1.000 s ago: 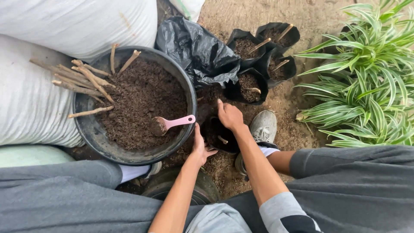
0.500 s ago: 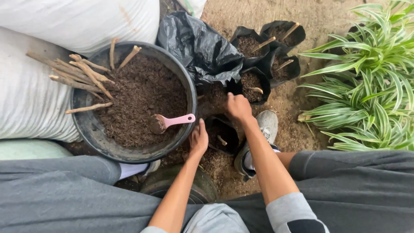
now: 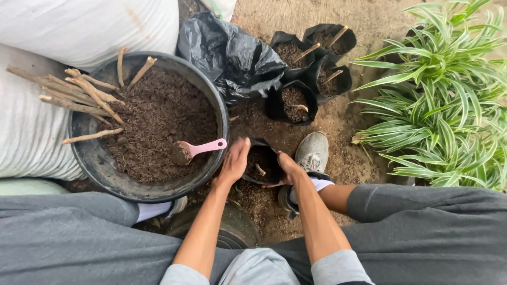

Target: The person scoops soil from a large bucket using a pink plastic spoon and pours it into small black plastic bags. They then insert small wooden sticks into the soil within the bags and continue to add more soil to fill them.

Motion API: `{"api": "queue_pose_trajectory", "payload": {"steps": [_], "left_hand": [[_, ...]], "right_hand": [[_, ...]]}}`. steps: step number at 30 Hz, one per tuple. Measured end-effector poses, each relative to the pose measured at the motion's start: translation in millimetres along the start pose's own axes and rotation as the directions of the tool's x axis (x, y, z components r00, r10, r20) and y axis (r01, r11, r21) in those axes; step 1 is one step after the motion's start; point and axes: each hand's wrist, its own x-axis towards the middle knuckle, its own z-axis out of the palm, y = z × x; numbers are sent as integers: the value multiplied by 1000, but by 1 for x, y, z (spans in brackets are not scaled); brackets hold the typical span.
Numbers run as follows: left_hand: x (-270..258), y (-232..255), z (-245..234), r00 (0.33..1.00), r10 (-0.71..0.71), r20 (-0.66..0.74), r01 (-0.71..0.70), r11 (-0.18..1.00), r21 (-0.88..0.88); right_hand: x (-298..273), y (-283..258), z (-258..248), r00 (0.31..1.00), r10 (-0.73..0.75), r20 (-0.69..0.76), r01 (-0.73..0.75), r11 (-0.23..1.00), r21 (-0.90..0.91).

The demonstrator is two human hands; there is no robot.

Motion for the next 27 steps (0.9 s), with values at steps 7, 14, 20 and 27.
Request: {"api": "queue_pose_trajectory", "payload": {"steps": [7,14,20,27], "left_hand": [[-10,4,9,995,-42,91,42,999,-1],[-16,14,14,985,-17,-172,12,999,-30],[-37,24,21,955,273,-115,-262,960,103],[-156,134,-73,768,518,-375,-590,800,-103]], "right_hand": [[28,3,-17,999,35,30,-36,998,42],[-34,-66,-14,959,-193,-205,-71,539,-839],[-119,-130,6,895,-443,56,-28,-180,-983],[-184,-120,85,328,-649,686,248,-642,-726]]}}
